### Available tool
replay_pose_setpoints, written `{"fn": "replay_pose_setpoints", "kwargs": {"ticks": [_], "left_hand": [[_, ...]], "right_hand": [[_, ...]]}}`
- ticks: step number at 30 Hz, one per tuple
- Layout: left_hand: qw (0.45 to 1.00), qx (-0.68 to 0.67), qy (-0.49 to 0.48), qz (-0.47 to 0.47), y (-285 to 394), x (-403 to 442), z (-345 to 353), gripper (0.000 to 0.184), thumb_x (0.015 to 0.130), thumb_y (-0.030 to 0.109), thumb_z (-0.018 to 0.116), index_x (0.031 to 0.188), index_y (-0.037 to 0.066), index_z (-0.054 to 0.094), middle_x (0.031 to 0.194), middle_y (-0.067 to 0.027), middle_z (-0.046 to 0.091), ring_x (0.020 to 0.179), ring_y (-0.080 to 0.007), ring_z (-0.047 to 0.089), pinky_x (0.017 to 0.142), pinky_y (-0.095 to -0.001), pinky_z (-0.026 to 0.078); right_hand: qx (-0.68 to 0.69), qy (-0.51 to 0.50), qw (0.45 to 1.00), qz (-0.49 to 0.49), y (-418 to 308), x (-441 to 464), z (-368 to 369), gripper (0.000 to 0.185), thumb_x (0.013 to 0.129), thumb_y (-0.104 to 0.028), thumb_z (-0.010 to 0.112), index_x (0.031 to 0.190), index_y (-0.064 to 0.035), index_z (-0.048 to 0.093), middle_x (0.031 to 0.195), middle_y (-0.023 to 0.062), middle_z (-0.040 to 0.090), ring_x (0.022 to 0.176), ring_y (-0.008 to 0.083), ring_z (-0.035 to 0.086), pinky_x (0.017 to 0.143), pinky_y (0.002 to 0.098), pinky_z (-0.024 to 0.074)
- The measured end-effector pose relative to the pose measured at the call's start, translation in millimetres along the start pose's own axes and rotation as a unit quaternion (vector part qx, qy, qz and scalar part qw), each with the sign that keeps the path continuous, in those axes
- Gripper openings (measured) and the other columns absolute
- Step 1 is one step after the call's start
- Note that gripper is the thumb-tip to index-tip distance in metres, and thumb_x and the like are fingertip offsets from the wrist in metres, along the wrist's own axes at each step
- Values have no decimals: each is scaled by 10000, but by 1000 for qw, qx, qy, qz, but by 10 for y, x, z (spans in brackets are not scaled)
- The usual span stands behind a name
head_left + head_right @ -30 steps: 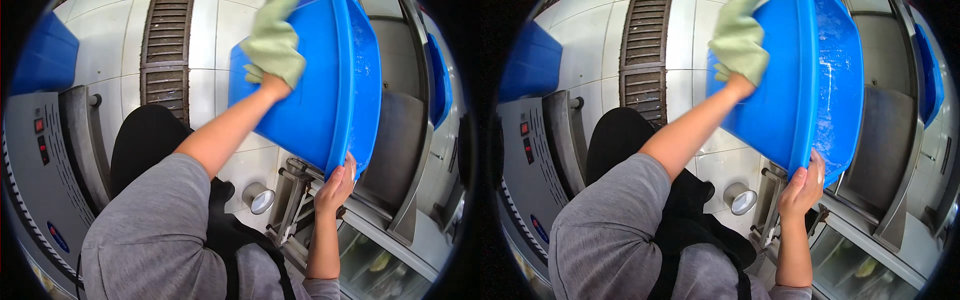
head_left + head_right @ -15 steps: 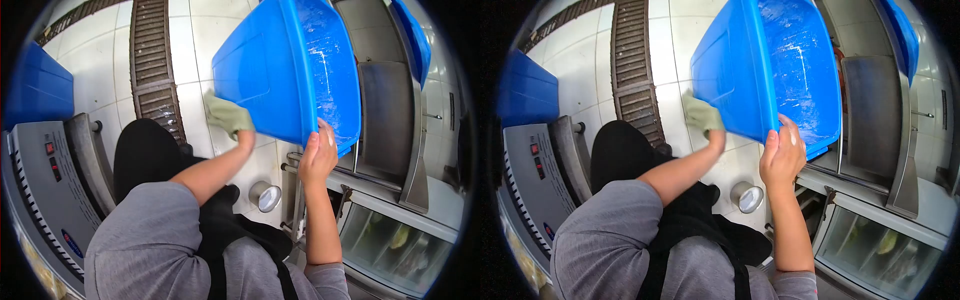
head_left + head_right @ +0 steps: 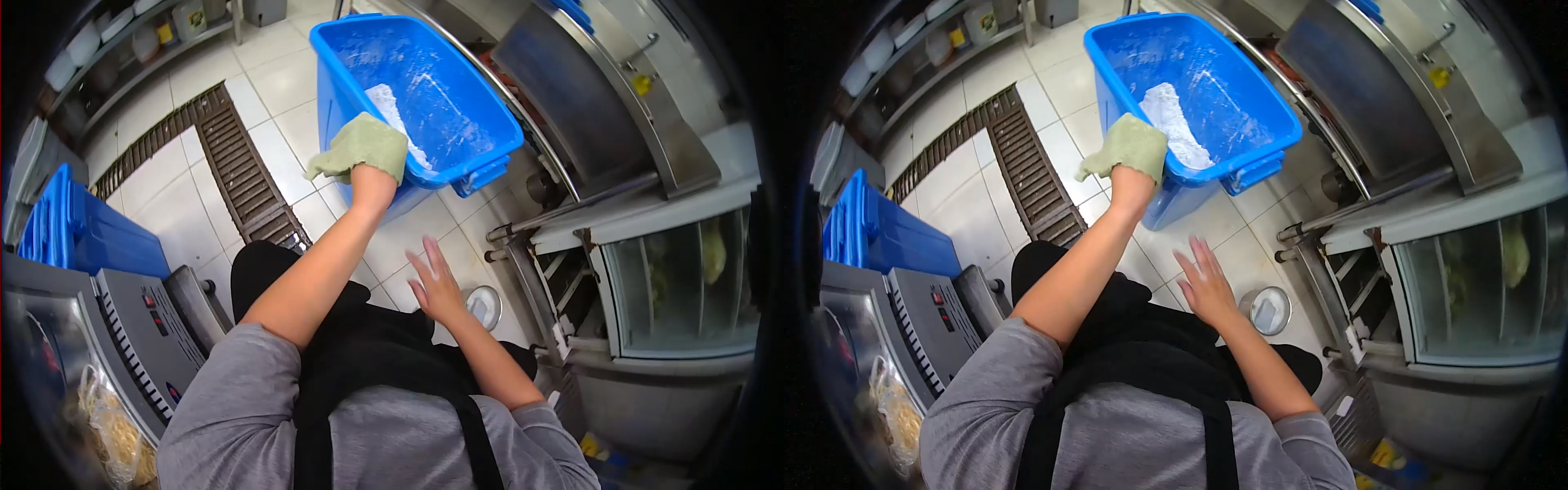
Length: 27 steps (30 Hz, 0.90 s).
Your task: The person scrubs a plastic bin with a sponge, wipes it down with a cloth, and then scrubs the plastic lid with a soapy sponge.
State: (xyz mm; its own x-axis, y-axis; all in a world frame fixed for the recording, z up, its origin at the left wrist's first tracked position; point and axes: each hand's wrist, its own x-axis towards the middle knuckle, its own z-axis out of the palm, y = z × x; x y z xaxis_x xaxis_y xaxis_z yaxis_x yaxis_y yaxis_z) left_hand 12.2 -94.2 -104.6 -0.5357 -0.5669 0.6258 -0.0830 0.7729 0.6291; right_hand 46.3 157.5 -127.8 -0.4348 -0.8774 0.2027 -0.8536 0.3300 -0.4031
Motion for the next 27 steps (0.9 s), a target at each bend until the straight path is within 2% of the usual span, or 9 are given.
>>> {"fn": "replay_pose_setpoints", "kwargs": {"ticks": [1, 3, 4, 6, 7, 9, 12, 20, 27], "left_hand": [[964, 225, 22, 142, -129, -55, 66, 134, 834, 153, 641, 954, 111, 596, 917, -74, 614, 844, -266, 591, 721, -385, 457], [995, -75, 72, -10, -180, -132, 46, 223, 745, 177, 674, 941, 78, 636, 980, -142, 636, 955, -360, 584, 840, -457, 438], [995, -79, 63, 5, -197, -66, -112, 223, 745, 177, 674, 941, 78, 636, 980, -142, 636, 955, -360, 584, 840, -457, 438], [942, 150, 1, 301, -123, 144, -480, 384, 751, 307, 697, 1037, 58, 635, 1058, -148, 614, 995, -341, 565, 838, -427, 440], [938, 148, -4, 315, -17, 198, -487, 384, 751, 307, 697, 1037, 58, 635, 1058, -148, 614, 995, -341, 565, 838, -427, 440], [922, 123, -239, 278, 189, 263, -472, 296, 742, 284, 669, 909, 41, 646, 955, -126, 640, 945, -308, 590, 807, -422, 441], [899, 186, -158, 363, 618, 148, -315, 212, 783, 257, 631, 786, 44, 626, 877, -115, 653, 846, -297, 618, 783, -420, 451], [917, 226, -209, 253, 1489, 171, 426, 357, 930, 284, 541, 1129, -11, 579, 996, -167, 623, 962, -330, 600, 788, -433, 493], [915, 243, -258, 192, 1751, 514, 1300, 567, 992, 385, 444, 1366, -41, 439, 1192, -232, 533, 1075, -390, 543, 912, -446, 483]], "right_hand": [[1, -29, 999, 30, 87, -312, -7, 576, 823, -87, 685, 1363, -128, 486, 1536, 223, 250, 1380, 448, 305, 1108, 483, 337], [98, -14, 981, 166, 264, -918, -53, 529, 835, -61, 667, 1335, -135, 512, 1546, 229, 224, 1379, 455, 304, 1103, 471, 348], [80, 10, 979, 188, 337, -1154, -141, 505, 839, -36, 653, 1318, -126, 521, 1558, 225, 200, 1389, 450, 297, 1106, 452, 344], [50, 53, 973, 221, 540, -1520, -274, 463, 843, -20, 650, 1285, -105, 542, 1556, 236, 203, 1404, 432, 288, 1112, 442, 325], [34, 78, 968, 237, 631, -1624, -316, 412, 851, -30, 645, 1250, -93, 565, 1554, 234, 212, 1402, 431, 292, 1114, 444, 322], [76, 131, 948, 280, 689, -1702, -367, 345, 872, -55, 625, 1213, -84, 583, 1549, 208, 239, 1353, 422, 377, 1089, 439, 358], [113, 147, 942, 281, 723, -1453, -405, 321, 889, -79, 613, 1209, -85, 586, 1537, 192, 262, 1295, 412, 453, 1050, 435, 403], [197, 118, 956, 183, 765, -997, -222, 292, 926, -174, 598, 1207, -96, 595, 1539, 145, 263, 1237, 374, 518, 1001, 422, 451], [208, 48, 942, 260, 1130, -1073, 31, 303, 956, -288, 540, 1171, -90, 622, 1504, 174, 334, 1218, 368, 529, 1002, 409, 448]]}}
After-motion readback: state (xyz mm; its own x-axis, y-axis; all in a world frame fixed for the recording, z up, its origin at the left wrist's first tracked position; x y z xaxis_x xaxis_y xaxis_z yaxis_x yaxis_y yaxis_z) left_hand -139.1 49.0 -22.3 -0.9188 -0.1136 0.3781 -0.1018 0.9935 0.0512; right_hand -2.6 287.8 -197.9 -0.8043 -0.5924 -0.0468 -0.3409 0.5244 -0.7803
